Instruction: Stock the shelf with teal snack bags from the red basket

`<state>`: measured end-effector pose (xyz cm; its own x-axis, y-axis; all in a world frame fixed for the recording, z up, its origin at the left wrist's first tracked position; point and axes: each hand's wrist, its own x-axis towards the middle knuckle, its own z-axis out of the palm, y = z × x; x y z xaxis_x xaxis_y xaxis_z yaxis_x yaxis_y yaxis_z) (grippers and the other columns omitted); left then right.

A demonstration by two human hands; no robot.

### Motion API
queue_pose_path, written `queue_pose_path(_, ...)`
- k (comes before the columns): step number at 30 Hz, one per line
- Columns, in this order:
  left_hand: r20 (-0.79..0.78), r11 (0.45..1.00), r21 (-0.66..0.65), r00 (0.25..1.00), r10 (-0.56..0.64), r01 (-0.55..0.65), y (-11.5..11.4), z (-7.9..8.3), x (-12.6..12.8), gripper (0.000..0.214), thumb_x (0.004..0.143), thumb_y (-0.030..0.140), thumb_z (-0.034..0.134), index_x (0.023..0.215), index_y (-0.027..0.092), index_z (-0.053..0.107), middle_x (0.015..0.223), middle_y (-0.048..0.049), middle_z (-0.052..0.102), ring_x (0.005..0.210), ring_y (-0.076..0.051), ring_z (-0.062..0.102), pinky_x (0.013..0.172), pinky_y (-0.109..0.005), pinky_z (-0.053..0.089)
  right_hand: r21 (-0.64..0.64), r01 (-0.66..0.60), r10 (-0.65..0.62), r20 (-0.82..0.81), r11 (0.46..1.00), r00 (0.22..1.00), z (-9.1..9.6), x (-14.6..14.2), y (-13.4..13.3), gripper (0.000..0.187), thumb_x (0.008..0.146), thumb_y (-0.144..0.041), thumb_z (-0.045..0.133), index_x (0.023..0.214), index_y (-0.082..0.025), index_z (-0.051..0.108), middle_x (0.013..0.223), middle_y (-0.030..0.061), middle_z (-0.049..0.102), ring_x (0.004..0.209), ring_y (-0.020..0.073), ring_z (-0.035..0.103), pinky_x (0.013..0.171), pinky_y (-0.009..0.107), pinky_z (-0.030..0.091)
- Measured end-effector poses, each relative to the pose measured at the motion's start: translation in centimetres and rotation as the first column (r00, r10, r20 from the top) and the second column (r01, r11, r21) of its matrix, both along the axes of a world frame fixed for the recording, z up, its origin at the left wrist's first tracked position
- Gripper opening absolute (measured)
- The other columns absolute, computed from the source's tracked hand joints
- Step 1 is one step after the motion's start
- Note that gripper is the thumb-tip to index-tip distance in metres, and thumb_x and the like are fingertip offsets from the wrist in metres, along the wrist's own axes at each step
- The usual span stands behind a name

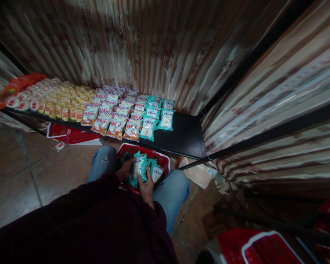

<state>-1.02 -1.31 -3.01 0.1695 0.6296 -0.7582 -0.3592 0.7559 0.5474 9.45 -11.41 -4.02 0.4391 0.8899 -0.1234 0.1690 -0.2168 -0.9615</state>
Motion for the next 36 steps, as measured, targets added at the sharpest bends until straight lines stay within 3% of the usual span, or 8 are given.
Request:
queue_pose_path(9,0.079,0.991,0.129,0.996,-0.05,0.04,-0.5,2.3,0.0,0.02,0.069,0.03,0.07,0.081,0.019,0.058,0.061,0.0026,0.063,0.06,-0.013,0.062,0.056,-0.021,0.043,-0.008,0.084,-0.085,-0.113,0.996,0.99,0.7,0.7,0.3,0.072,0.073,-0.048,0.065,0.136,-0.016,0.05,0.134,0.0122,0.058,0.123,0.0269,0.054,0.103,0.04,0.043)
queue_pose_path(15,0.077,0.974,0.202,0.99,-0.118,0.1,0.0,3.4,0.8,0.034,0.067,0.032,0.072,0.096,0.019,0.06,0.082,-0.0011,0.07,0.082,-0.016,0.067,0.068,-0.021,0.046,0.03,0.108,-0.103,-0.122,0.994,0.987,1.1,1.5,0.6,0.071,0.073,-0.049,0.064,0.134,-0.015,0.051,0.13,0.0138,0.059,0.12,0.0269,0.055,0.101,0.041,0.043)
queue_pose_path(19,-0.013,0.934,0.324,0.988,-0.154,0.15,0.6,4.7,1.7,0.042,0.068,0.037,0.075,0.103,0.018,0.062,0.093,-0.0042,0.071,0.092,-0.02,0.066,0.075,-0.025,0.047,0.02,0.135,-0.133,-0.08,0.991,0.988,1.8,2.3,1.1,0.073,0.071,-0.053,0.064,0.131,-0.013,0.053,0.129,0.0143,0.06,0.12,0.0285,0.055,0.102,0.042,0.042)
queue_pose_path(22,-0.067,0.907,0.398,0.99,-0.123,0.14,1.1,5.5,2.7,0.038,0.068,0.036,0.077,0.098,0.015,0.063,0.094,-0.0066,0.072,0.091,-0.022,0.066,0.076,-0.028,0.048,0.005,0.131,-0.13,-0.086,0.991,0.988,2.7,2.9,1.6,0.074,0.072,-0.055,0.062,0.132,-0.014,0.052,0.131,0.0145,0.059,0.12,0.0281,0.054,0.102,0.041,0.043)
queue_pose_path(27,-0.023,0.883,0.461,0.996,-0.083,0.084,1.6,6.1,4.2,0.036,0.066,0.032,0.081,0.092,0.015,0.062,0.089,-0.0081,0.073,0.086,-0.022,0.067,0.077,-0.031,0.05,-0.024,0.145,-0.146,-0.074,0.989,0.986,3.9,4.0,2.5,0.074,0.074,-0.06,0.058,0.131,-0.014,0.052,0.13,0.0153,0.06,0.115,0.0279,0.058,0.098,0.04,0.046)
queue_pose_path(36,0.045,0.821,0.56,0.985,-0.165,0.112,2.4,6.7,5.6,0.041,0.07,0.03,0.079,0.102,0.015,0.06,0.1,-0.0095,0.072,0.091,-0.021,0.067,0.082,-0.03,0.05,0.009,0.176,-0.176,0.037,0.984,0.984,5.1,6.0,4.2,0.067,0.078,-0.061,0.051,0.126,-0.015,0.057,0.127,0.0142,0.062,0.116,0.0275,0.058,0.097,0.038,0.046)
